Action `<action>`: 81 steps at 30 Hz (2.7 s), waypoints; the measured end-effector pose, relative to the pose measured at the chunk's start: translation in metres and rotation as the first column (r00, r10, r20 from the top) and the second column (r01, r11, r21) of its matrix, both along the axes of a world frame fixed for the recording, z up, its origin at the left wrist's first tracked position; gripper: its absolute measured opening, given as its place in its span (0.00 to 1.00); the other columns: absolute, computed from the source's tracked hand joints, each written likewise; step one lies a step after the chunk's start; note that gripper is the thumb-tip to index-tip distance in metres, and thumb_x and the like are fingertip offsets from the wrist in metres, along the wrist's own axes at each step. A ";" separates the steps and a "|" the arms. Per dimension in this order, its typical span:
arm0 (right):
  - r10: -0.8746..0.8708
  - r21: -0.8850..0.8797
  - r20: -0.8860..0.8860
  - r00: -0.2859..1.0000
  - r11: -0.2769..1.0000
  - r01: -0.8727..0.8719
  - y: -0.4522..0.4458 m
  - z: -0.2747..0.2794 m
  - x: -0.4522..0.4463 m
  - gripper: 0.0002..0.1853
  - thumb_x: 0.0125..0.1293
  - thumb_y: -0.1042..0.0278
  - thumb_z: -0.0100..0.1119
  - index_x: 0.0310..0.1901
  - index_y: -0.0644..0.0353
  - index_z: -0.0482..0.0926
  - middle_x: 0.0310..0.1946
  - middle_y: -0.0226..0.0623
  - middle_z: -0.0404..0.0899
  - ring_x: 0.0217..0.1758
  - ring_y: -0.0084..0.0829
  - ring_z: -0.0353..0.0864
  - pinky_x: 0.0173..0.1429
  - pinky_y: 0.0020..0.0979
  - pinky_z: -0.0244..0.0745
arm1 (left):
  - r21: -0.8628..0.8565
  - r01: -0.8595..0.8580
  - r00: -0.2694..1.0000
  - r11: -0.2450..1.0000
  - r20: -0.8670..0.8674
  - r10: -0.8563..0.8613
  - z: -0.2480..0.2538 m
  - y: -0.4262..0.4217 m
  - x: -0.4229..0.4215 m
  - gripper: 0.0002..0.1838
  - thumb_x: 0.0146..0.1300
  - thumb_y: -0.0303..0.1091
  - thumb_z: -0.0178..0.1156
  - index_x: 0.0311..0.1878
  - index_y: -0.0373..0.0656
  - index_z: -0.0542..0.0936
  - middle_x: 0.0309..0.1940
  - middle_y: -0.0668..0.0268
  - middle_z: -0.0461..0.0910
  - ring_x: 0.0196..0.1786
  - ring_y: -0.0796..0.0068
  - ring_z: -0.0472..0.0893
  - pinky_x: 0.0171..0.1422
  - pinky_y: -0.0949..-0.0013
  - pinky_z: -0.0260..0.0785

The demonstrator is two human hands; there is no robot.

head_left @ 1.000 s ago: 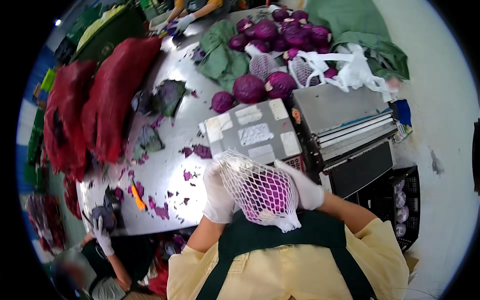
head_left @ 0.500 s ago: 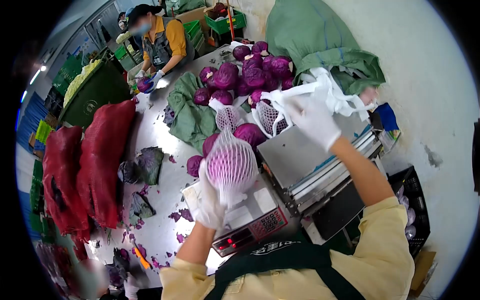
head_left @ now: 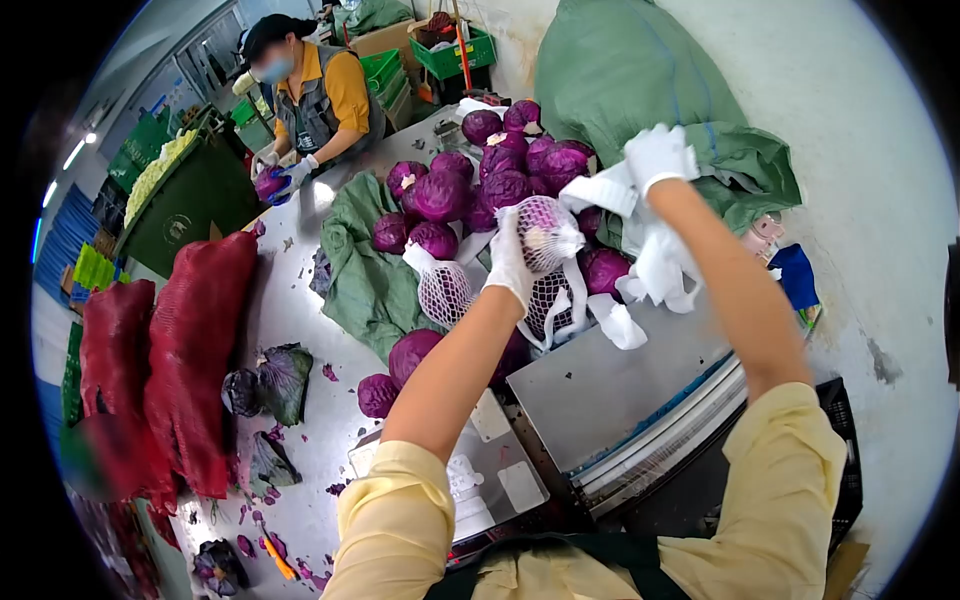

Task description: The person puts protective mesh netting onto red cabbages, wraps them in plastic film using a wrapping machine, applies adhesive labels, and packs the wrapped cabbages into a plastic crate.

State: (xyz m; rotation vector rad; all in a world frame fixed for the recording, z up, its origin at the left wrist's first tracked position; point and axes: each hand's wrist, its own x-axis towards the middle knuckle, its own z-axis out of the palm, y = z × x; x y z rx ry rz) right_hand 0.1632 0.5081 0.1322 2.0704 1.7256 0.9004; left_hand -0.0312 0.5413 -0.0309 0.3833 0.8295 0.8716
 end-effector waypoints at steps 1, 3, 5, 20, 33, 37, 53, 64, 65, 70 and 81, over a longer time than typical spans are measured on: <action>0.022 -0.065 -0.015 1.000 0.998 -0.023 -0.009 0.024 -0.002 0.10 0.59 0.66 0.56 0.40 0.50 0.85 0.40 0.34 0.84 0.52 0.38 0.81 0.52 0.42 0.73 | -0.001 0.001 0.998 1.000 -0.059 -0.001 -0.009 0.004 0.005 0.36 0.64 0.68 0.49 0.65 0.52 0.70 0.62 0.61 0.73 0.63 0.55 0.71 0.66 0.38 0.60; 0.042 -0.056 -0.179 0.983 0.997 -0.053 -0.032 0.050 -0.001 0.09 0.60 0.66 0.54 0.38 0.51 0.84 0.39 0.41 0.84 0.48 0.39 0.83 0.46 0.42 0.74 | 0.124 -0.117 0.974 0.985 -0.179 0.138 0.001 -0.017 0.001 0.38 0.63 0.57 0.61 0.70 0.48 0.63 0.66 0.58 0.69 0.65 0.56 0.69 0.68 0.42 0.58; 0.135 0.060 -0.250 0.959 0.991 -0.124 -0.070 0.071 -0.005 0.09 0.58 0.70 0.57 0.38 0.54 0.85 0.36 0.41 0.85 0.43 0.41 0.86 0.45 0.42 0.74 | 0.461 -0.151 0.846 0.874 -0.397 0.356 0.010 -0.036 -0.016 0.44 0.61 0.57 0.63 0.74 0.46 0.58 0.67 0.56 0.64 0.67 0.58 0.66 0.70 0.57 0.60; 0.099 -0.042 -0.983 0.157 0.707 -0.706 -0.338 0.053 -0.189 0.12 0.63 0.62 0.57 0.34 0.63 0.78 0.20 0.40 0.75 0.26 0.27 0.75 0.34 0.31 0.71 | 0.461 -0.233 0.940 0.856 -0.119 0.319 0.069 -0.336 -0.248 0.14 0.68 0.35 0.61 0.53 0.41 0.78 0.47 0.64 0.81 0.45 0.80 0.80 0.47 0.75 0.74; -0.400 -0.092 -0.819 -0.412 0.800 -0.593 -0.400 -0.076 -0.290 0.29 0.72 0.52 0.53 0.64 0.68 0.69 0.56 0.38 0.78 0.56 0.26 0.77 0.56 0.27 0.74 | 0.214 -0.360 0.932 0.908 0.033 0.362 0.038 -0.461 -0.303 0.13 0.70 0.36 0.59 0.51 0.36 0.77 0.37 0.66 0.83 0.40 0.78 0.81 0.45 0.75 0.73; -0.302 0.289 -0.527 -0.794 0.815 -0.502 -0.408 -0.098 -0.345 0.17 0.72 0.66 0.55 0.59 0.62 0.75 0.51 0.29 0.79 0.48 0.18 0.78 0.62 0.25 0.68 | 0.659 -0.249 0.801 0.709 -0.271 0.533 0.024 -0.463 -0.282 0.12 0.65 0.34 0.62 0.49 0.41 0.85 0.58 0.56 0.76 0.62 0.63 0.74 0.66 0.64 0.65; -0.348 0.087 -0.573 -0.742 0.874 -0.478 -0.343 -0.143 -0.333 0.05 0.70 0.70 0.56 0.43 0.59 0.74 0.36 0.25 0.74 0.41 0.19 0.73 0.53 0.24 0.69 | 0.418 -0.250 0.947 0.873 -0.083 0.311 0.024 -0.386 -0.316 0.17 0.74 0.34 0.47 0.57 0.32 0.74 0.42 0.61 0.80 0.42 0.72 0.82 0.47 0.69 0.76; -0.407 -0.279 -0.911 -0.071 0.733 -0.620 -0.213 -0.159 -0.288 0.15 0.69 0.60 0.59 0.49 0.63 0.74 0.33 0.30 0.78 0.34 0.17 0.75 0.38 0.24 0.72 | 0.465 0.214 0.573 0.859 -0.772 0.275 -0.045 -0.241 -0.369 0.10 0.65 0.38 0.60 0.40 0.44 0.86 0.32 0.61 0.86 0.32 0.73 0.84 0.40 0.69 0.75; -0.432 -0.388 -0.897 0.090 0.675 -0.627 -0.192 -0.181 -0.289 0.16 0.69 0.58 0.59 0.48 0.63 0.76 0.34 0.30 0.78 0.34 0.18 0.75 0.38 0.25 0.72 | 0.495 0.306 0.180 0.813 -0.869 0.461 -0.046 -0.212 -0.373 0.14 0.66 0.44 0.58 0.41 0.45 0.86 0.33 0.57 0.85 0.36 0.59 0.85 0.44 0.61 0.76; -0.531 -0.511 -0.565 -0.632 0.826 -0.237 -0.134 -0.232 -0.322 0.11 0.72 0.61 0.50 0.45 0.61 0.73 0.23 0.35 0.71 0.19 0.29 0.68 0.25 0.33 0.68 | 0.373 0.265 0.386 0.889 -0.886 0.256 -0.122 -0.109 -0.351 0.24 0.67 0.51 0.56 0.46 0.36 0.83 0.39 0.55 0.85 0.43 0.59 0.83 0.50 0.60 0.72; -0.016 -0.012 -0.752 -0.658 1.000 -0.011 -0.148 -0.228 -0.346 0.16 0.75 0.61 0.45 0.56 0.64 0.69 0.28 0.38 0.74 0.18 0.28 0.72 0.23 0.35 0.69 | 0.251 -0.250 0.883 0.935 -0.336 0.327 -0.075 -0.141 -0.322 0.17 0.73 0.44 0.52 0.50 0.42 0.81 0.40 0.68 0.82 0.40 0.78 0.79 0.45 0.72 0.72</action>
